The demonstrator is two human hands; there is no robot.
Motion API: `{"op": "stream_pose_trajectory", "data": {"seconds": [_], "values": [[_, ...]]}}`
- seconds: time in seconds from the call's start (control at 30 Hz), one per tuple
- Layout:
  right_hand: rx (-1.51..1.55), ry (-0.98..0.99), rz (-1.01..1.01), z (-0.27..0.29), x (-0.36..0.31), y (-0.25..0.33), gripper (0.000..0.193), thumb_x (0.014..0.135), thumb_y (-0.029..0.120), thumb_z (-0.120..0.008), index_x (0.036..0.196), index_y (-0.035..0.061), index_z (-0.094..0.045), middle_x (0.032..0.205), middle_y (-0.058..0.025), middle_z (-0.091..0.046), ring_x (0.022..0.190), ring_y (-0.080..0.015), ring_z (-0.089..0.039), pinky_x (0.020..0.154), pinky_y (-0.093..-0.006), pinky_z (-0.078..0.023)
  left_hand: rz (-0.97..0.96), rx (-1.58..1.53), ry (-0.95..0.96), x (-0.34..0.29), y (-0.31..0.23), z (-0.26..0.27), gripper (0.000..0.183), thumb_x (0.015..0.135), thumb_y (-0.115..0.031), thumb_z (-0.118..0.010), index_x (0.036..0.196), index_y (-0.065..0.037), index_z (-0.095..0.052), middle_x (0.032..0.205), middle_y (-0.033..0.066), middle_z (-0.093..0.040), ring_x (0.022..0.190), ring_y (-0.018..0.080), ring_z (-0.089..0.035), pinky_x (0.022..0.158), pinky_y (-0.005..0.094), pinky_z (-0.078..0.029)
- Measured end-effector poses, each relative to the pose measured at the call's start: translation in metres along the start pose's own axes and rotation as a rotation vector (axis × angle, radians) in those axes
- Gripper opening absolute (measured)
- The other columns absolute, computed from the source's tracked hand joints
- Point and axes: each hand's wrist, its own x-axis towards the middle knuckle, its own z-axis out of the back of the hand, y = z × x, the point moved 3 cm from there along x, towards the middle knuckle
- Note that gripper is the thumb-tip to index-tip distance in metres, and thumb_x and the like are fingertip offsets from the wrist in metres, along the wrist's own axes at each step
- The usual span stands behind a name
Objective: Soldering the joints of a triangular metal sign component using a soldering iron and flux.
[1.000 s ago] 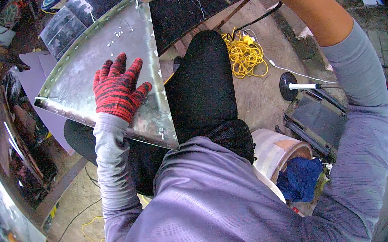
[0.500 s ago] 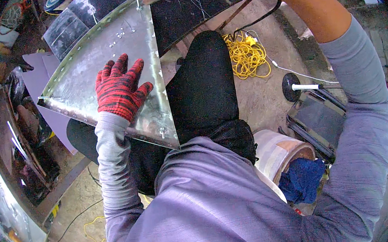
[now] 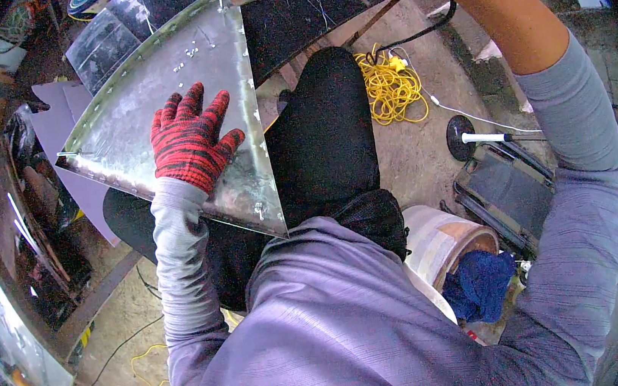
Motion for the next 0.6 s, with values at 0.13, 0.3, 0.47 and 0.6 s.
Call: {"op": "stream_pose_trajectory", "data": {"seconds": [0.13,0.3,0.47,0.6], "values": [[0.36,-0.438,0.733,-0.015,-0.02,-0.028,0.046,0.1,0.03,-0.058,0.085,-0.0125,-0.067,0.078,-0.0288,-0.067,0.077,-0.0434,-0.069,0.071,-0.0514,-0.053,-0.03,0.028,-0.015,0.002,-0.004,0.002,0.068,0.087,-0.056,-0.071,0.149,-0.033,-0.055,0.162,0.0122,-0.044,0.148,0.0432,-0.038,0.122,0.0565,-0.027],[0.036,0.045,-0.002,0.002,-0.009,0.013,0.046,0.101,0.029,-0.058,0.085,-0.0135,-0.067,0.078,-0.0285,-0.068,0.074,-0.0434,-0.07,0.068,-0.0514,-0.053,-0.023,0.034,-0.009,0.001,-0.001,0.0,0.067,0.088,-0.056,-0.071,0.149,-0.033,-0.055,0.162,0.0119,-0.043,0.148,0.0428,-0.038,0.122,0.056,-0.027],[0.03,0.079,-0.017,0.004,-0.01,0.019,0.046,0.102,0.028,-0.058,0.086,-0.0138,-0.067,0.076,-0.0284,-0.067,0.07,-0.0429,-0.069,0.064,-0.0511,-0.053,-0.01,0.036,0.001,0.001,0.0,0.0,0.067,0.088,-0.056,-0.07,0.149,-0.033,-0.055,0.162,0.0114,-0.043,0.148,0.0422,-0.038,0.123,0.0551,-0.026],[0.035,0.122,-0.043,0.006,-0.012,0.022,0.046,0.103,0.027,-0.057,0.085,-0.0143,-0.067,0.073,-0.0276,-0.065,0.067,-0.0417,-0.067,0.062,-0.0512,-0.05,-0.004,0.03,0.003,0.0,-0.001,0.002,0.068,0.088,-0.056,-0.07,0.149,-0.033,-0.055,0.162,0.0113,-0.043,0.148,0.042,-0.038,0.123,0.055,-0.026]]}}
